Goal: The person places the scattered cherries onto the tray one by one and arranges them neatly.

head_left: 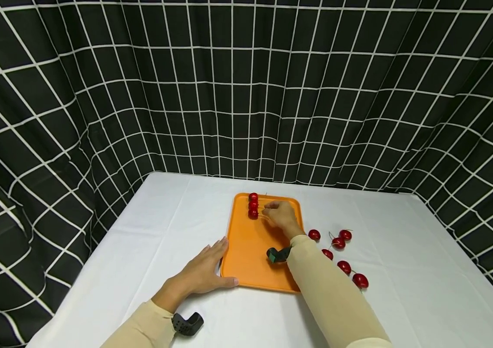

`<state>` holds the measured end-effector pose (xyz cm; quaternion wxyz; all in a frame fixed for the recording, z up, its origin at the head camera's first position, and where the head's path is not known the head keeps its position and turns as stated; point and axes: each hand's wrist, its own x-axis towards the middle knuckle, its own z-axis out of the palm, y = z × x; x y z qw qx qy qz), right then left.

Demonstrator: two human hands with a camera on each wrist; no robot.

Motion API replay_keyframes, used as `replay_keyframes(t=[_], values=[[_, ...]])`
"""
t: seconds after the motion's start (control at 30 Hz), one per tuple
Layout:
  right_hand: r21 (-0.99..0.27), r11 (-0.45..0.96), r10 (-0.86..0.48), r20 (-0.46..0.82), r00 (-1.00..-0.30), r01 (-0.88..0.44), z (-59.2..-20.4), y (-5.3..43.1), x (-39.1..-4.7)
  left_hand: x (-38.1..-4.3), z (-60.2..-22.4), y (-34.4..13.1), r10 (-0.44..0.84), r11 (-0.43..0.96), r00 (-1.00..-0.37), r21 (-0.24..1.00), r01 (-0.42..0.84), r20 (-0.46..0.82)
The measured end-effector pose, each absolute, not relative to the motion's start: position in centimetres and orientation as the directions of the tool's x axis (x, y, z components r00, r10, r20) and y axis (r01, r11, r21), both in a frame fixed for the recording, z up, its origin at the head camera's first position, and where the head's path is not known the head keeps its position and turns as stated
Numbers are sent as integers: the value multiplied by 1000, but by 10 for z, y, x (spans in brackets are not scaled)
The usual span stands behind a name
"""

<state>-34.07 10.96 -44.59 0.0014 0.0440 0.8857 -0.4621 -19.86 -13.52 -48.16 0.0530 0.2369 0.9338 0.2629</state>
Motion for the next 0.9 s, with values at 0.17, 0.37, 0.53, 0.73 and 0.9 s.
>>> replay_keyframes(t=[0.17,0.37,0.53,0.73,0.9], values=[[-862,506,26,49,-998,-29,-426,122,-339,-198,-480,-135,469,752,-883,515,412,22],[-868,471,-29,162,-986,-156,-394,137,-327,-198,-480,-134,471,749,-882,517,414,23],[-889,395,-56,229,-972,-232,-375,159,-314,-199,-481,-133,469,752,-883,516,411,20],[-867,383,-47,326,-944,-318,-354,201,-294,-200,-481,-133,470,747,-882,524,410,20],[-845,411,-1,374,-927,-341,-345,242,-265,-199,-480,-132,472,742,-882,533,407,16]])
